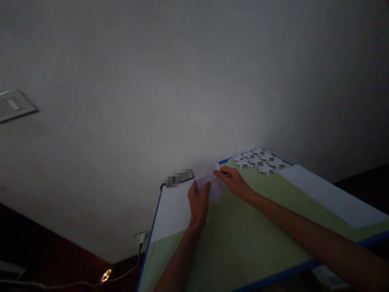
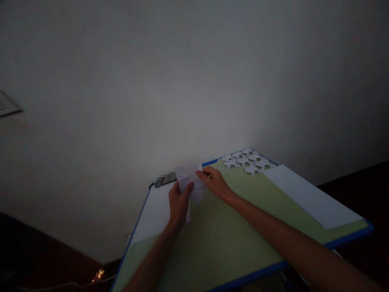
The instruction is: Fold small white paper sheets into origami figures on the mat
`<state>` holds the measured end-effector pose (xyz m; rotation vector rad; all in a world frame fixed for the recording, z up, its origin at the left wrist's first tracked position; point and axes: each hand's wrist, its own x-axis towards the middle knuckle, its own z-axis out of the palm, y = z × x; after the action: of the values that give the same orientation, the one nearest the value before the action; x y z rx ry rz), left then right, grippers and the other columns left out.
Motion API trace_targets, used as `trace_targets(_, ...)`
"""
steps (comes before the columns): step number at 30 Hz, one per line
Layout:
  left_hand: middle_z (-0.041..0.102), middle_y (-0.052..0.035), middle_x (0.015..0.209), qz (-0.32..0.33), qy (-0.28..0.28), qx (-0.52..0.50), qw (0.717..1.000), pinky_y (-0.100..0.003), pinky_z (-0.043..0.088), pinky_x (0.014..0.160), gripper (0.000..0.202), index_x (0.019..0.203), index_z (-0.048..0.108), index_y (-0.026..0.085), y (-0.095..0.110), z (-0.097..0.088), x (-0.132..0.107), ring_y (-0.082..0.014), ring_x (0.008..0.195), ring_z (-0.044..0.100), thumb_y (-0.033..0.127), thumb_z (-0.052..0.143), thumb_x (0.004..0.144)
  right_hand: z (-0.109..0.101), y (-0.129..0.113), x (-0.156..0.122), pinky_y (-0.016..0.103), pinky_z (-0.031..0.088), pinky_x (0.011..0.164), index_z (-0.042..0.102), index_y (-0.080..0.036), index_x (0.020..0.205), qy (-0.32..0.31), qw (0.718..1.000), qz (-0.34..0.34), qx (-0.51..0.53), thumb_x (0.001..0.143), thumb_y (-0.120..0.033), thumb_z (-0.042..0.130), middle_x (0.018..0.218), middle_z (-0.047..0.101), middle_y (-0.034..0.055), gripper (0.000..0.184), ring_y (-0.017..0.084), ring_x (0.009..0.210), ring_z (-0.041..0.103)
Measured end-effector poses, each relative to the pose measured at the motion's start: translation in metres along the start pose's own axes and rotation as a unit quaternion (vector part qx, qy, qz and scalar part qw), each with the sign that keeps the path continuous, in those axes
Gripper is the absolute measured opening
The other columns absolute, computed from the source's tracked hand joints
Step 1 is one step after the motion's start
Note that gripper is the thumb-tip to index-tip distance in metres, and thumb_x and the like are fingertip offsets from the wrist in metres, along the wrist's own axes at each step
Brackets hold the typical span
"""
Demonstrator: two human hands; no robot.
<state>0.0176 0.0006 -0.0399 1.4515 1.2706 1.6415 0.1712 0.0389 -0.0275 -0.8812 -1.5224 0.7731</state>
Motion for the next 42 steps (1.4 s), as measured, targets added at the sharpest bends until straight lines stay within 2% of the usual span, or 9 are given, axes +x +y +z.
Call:
trace_targets(9,0.077,-0.0127,0.102,0.0,-0.011,0.019,1.0,-0.036,0.053,0.081,0.035,0.105,0.073,0.013,0.005,0.001,-0.002,-0.0265,0.09,0.07,0.035,0.073,0.078,-0.006,0.003,0.003,0.029,0.048,0.066,0.07,-0.017,0.092,-0.017,0.999,0.012,0.026,0.079,-0.038,0.07,0.087,0.072,0.0052,0.025,0.018,0.075,0.063)
trace_targets(14,0.076,-0.0134,0.105,-0.028,-0.026,-0.038,0.999,-0.036,0.054,0.08,0.04,0.107,0.074,0.012,0.003,0.002,-0.001,-0.0264,0.09,0.07,0.034,0.077,0.074,-0.007,0.009,0.006,0.028,0.049,0.065,0.053,-0.022,0.121,0.05,0.993,0.014,0.104,0.076,-0.035,0.074,0.078,0.067,-0.002,0.051,0.017,0.069,0.063)
trace_targets(19,0.076,-0.0134,0.103,-0.025,0.021,-0.014,0.999,-0.036,0.053,0.081,0.039,0.105,0.073,0.011,-0.002,-0.002,0.001,-0.0262,0.091,0.07,0.037,0.075,0.076,-0.006,0.008,0.002,0.031,0.051,0.071,0.068,-0.021,0.106,0.007,0.999,-0.037,-0.001,0.088,-0.032,0.061,0.095,0.072,0.0052,0.022,0.017,0.08,0.065)
trace_targets(25,0.075,-0.0155,0.106,-0.068,0.057,-0.122,0.989,-0.034,0.054,0.077,0.052,0.112,0.068,0.011,0.004,0.001,0.004,-0.0244,0.087,0.071,0.045,0.079,0.073,-0.003,0.007,-0.004,0.033,0.053,0.076,0.064,-0.024,0.129,-0.045,0.996,-0.075,-0.032,0.077,-0.025,0.075,0.117,0.065,0.008,0.053,0.019,0.091,0.063)
trace_targets(28,0.074,-0.0158,0.109,-0.119,0.008,-0.238,0.964,-0.033,0.054,0.076,0.059,0.117,0.066,0.013,0.012,0.004,0.005,-0.0229,0.085,0.072,0.048,0.08,0.073,-0.004,0.009,-0.003,0.033,0.055,0.076,0.061,-0.025,0.134,-0.025,0.996,-0.08,0.005,0.076,-0.022,0.075,0.117,0.06,0.0079,0.06,0.019,0.093,0.062)
trace_targets(31,0.074,-0.0157,0.108,-0.133,-0.07,-0.283,0.947,-0.033,0.054,0.079,0.056,0.115,0.068,0.012,0.014,0.006,0.005,-0.0235,0.088,0.072,0.04,0.085,0.07,-0.004,0.011,-0.001,0.035,0.057,0.078,0.061,-0.024,0.134,0.016,0.997,-0.075,0.033,0.076,-0.022,0.074,0.115,0.058,0.0074,0.059,0.019,0.092,0.062)
trace_targets(35,0.076,-0.0152,0.104,-0.125,-0.101,-0.267,0.95,-0.034,0.052,0.082,0.05,0.11,0.071,0.01,0.007,0.008,0.0,-0.0226,0.086,0.071,0.027,0.088,0.066,-0.002,0.007,-0.001,0.036,0.057,0.079,0.064,-0.024,0.13,0.049,0.994,-0.081,0.045,0.079,-0.023,0.072,0.107,0.06,0.006,0.052,0.018,0.087,0.063)
trace_targets(39,0.076,-0.0155,0.096,-0.133,-0.06,-0.183,0.972,-0.033,0.052,0.074,0.045,0.1,0.074,0.007,0.004,0.008,-0.002,-0.0219,0.077,0.07,0.034,0.086,0.066,-0.004,-0.002,-0.003,0.036,0.055,0.079,0.069,-0.024,0.122,0.057,0.993,-0.103,-0.02,0.084,-0.025,0.069,0.1,0.067,0.0063,0.038,0.019,0.083,0.063)
trace_targets(42,0.077,-0.0134,0.09,-0.102,-0.025,-0.089,0.99,-0.031,0.051,0.069,0.043,0.095,0.076,0.007,0.006,0.006,-0.002,-0.0214,0.073,0.068,0.037,0.085,0.065,-0.006,-0.006,-0.004,0.039,0.052,0.083,0.071,-0.025,0.118,0.064,0.985,-0.131,-0.092,0.088,-0.025,0.066,0.098,0.072,0.0063,0.031,0.021,0.086,0.064)
